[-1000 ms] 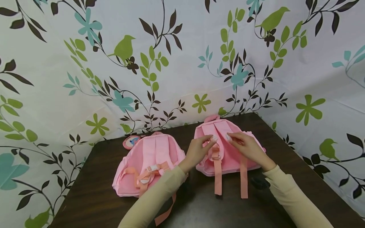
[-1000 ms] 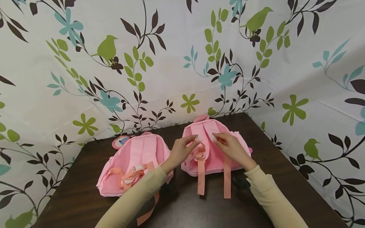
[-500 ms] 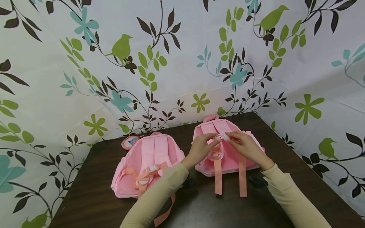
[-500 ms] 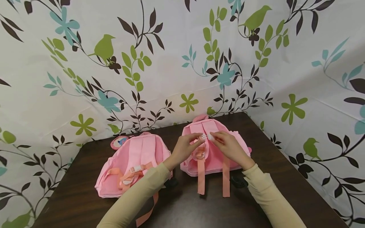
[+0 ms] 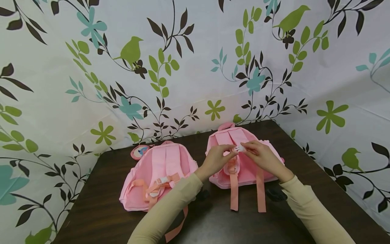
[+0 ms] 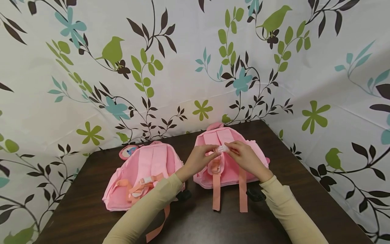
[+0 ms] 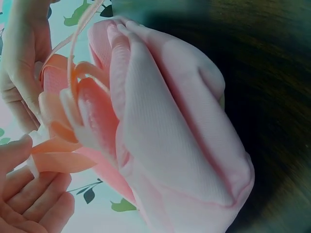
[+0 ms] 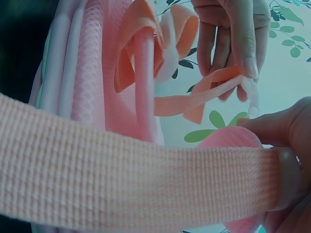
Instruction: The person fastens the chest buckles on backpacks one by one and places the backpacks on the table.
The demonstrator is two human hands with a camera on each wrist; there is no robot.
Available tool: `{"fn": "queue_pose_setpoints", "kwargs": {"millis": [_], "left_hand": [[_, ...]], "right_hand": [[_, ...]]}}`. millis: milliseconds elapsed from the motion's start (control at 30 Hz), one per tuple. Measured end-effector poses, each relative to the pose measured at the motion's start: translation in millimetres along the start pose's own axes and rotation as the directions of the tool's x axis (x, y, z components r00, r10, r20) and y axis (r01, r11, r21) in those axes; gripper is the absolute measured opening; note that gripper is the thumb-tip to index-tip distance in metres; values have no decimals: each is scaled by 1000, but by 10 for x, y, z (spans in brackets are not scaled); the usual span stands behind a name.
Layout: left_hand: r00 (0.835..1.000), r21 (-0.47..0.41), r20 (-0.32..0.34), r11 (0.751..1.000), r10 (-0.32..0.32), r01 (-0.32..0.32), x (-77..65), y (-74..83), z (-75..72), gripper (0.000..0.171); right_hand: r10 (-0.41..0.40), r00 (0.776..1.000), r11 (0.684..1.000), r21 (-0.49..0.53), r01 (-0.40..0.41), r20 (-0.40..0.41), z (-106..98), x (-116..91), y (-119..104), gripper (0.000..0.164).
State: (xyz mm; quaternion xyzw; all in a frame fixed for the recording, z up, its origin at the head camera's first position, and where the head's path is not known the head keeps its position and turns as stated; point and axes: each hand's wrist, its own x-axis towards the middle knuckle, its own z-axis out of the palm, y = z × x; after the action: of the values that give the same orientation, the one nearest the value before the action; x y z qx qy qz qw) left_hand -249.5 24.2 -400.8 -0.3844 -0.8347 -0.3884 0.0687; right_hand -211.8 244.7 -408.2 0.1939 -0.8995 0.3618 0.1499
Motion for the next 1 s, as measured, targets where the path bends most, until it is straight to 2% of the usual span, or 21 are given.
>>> {"fn": "queue_pose_setpoints", "kwargs": {"millis": [233, 500, 1000], "left_hand": [[997, 25, 64, 999, -30, 29, 19, -27, 8, 29], [992, 46, 104, 997, -68, 64, 26, -46, 32, 31], [991, 59, 93, 994, -98, 93, 18, -49, 92, 35]], "right_hand": [[-25, 1000, 999, -26, 25, 5, -6, -6, 19, 38], [-42, 999, 999, -25, 42, 4, 7, -10, 32, 35], [-9, 1000, 999, -37, 9, 11, 6, 4, 40, 33]]}}
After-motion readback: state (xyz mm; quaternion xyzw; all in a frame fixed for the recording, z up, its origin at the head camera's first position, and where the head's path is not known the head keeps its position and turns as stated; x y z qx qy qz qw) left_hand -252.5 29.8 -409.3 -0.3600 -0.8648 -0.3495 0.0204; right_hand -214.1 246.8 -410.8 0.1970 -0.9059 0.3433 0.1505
